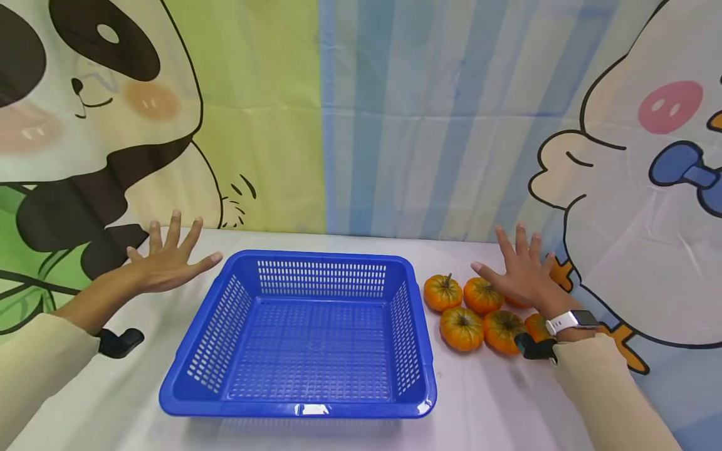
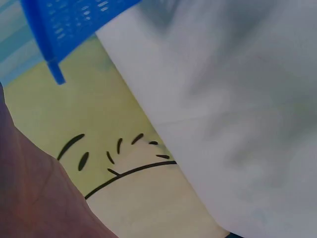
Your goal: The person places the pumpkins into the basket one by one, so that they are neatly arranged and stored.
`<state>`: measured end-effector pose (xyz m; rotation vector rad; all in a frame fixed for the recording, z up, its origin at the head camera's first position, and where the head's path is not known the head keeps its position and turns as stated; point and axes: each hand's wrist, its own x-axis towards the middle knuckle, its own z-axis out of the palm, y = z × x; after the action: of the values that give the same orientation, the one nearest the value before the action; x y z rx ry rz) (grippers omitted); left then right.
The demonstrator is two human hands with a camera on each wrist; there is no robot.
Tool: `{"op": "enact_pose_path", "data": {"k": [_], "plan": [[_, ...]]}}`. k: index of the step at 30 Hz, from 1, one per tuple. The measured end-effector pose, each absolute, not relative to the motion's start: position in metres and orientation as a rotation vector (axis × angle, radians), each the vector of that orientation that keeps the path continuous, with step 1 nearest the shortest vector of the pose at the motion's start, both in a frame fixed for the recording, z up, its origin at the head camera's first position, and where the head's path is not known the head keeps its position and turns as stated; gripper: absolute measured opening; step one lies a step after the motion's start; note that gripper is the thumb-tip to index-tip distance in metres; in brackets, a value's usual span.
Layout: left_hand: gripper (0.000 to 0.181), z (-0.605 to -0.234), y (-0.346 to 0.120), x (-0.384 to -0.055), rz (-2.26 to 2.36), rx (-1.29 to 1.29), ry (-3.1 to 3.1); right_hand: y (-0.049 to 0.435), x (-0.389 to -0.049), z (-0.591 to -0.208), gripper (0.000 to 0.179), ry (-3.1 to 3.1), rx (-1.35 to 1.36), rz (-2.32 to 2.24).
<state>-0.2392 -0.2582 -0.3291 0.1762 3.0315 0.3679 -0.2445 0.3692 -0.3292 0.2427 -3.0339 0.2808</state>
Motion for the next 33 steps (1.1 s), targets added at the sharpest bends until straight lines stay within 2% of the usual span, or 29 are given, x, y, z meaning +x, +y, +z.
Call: {"op": "enact_pose_path", "data": {"k": [9, 15, 25, 33], "plan": [[0.099, -0.327, -0.249, -0.202, 0.705, 0.465, 3.06, 0.353, -0.209, -0.327, 0.082, -2.934, 0.381, 0.789], [0.121, -0.33, -0.241, -0.169, 0.891, 0.589, 2.91, 0.338, -0.185, -0.344, 0.067, -2.821, 0.49, 1.026], [0.144, -0.335, -0.237, -0.142, 1.012, 0.824, 2.626, 0.328, -0.171, -0.36, 0.076, -2.864, 0.603, 1.101], [0.143, -0.344, -0.229, -0.131, 1.136, 0.798, 2.547, 0.327, -0.168, -0.375, 0.082, -2.963, 0.515, 0.994]]}}
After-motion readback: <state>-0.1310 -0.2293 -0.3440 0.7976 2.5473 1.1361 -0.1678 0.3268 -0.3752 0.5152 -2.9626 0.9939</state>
